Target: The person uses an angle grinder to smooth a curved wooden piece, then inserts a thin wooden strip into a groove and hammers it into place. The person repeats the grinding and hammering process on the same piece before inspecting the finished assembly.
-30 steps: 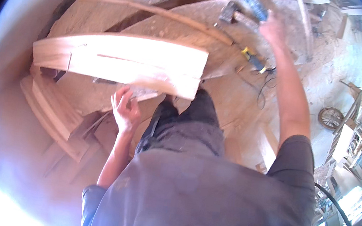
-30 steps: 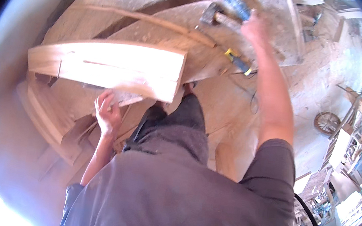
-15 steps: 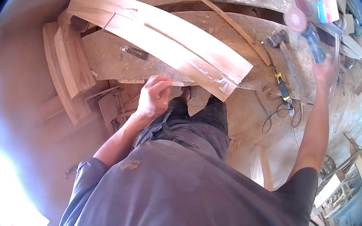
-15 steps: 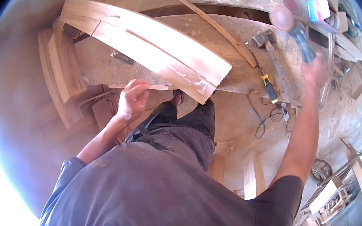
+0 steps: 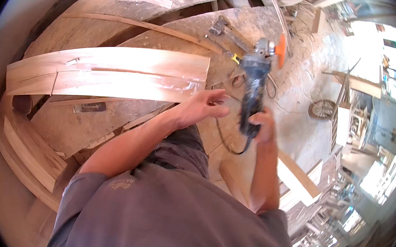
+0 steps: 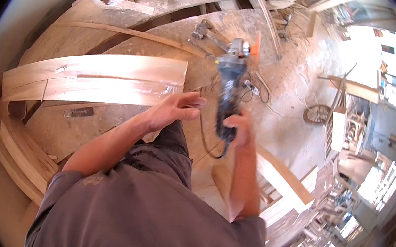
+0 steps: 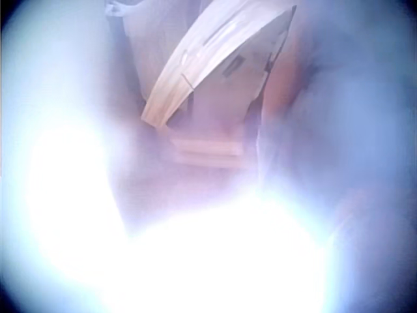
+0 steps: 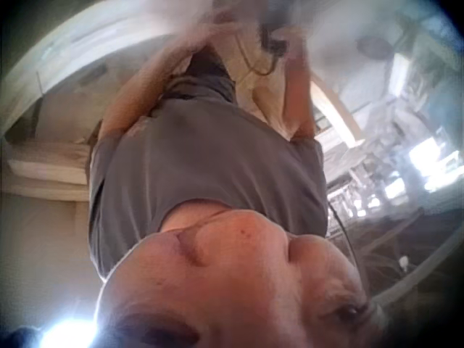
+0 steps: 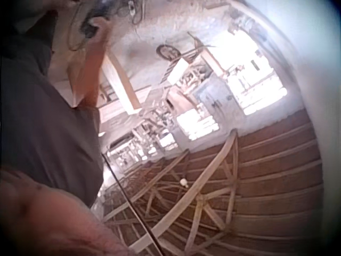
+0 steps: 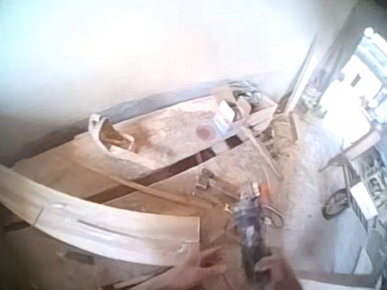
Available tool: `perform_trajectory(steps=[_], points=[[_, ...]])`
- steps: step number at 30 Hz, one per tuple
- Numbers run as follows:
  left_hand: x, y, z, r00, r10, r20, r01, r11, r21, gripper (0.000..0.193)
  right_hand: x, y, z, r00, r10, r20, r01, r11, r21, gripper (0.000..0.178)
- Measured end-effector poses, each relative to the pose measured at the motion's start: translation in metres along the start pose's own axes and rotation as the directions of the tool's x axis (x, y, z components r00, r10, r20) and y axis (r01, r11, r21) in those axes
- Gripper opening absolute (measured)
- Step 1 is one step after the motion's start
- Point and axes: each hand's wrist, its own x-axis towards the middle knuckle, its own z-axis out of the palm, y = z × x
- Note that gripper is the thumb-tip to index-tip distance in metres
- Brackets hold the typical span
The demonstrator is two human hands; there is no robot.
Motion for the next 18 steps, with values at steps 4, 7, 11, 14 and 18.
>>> perform_trajectory(steps=[4,7,11,14,18], points=[[-0.034,-0.009,-0.004,0.948,-0.103,0.301,0.224,0.888,-0.402,0.057,-0.060,0.096,0.097,0.973,-0.006,0.232,-0.097,0.898,0.428,0.067],[-0.088,-0.039,-0.025,0.983,-0.113,0.148,0.149,0.954,-0.261,0.046,-0.086,0.136,0.163,0.995,-0.054,0.078,0.031,0.964,0.264,0.072],[-0.132,-0.028,-0.036,0.980,0.139,-0.143,-0.162,0.974,-0.161,0.042,-0.083,0.132,0.246,0.893,-0.350,-0.284,0.171,0.846,-0.505,0.062],[-0.154,-0.029,-0.055,0.991,0.126,-0.048,-0.134,0.953,-0.271,0.046,-0.091,0.140,0.243,0.974,-0.218,-0.058,0.213,0.974,-0.077,0.053],[-0.177,-0.023,-0.082,0.997,-0.068,0.022,0.071,0.936,-0.343,0.053,-0.096,0.154,0.266,0.986,-0.133,0.102,0.113,0.977,0.179,0.052]])
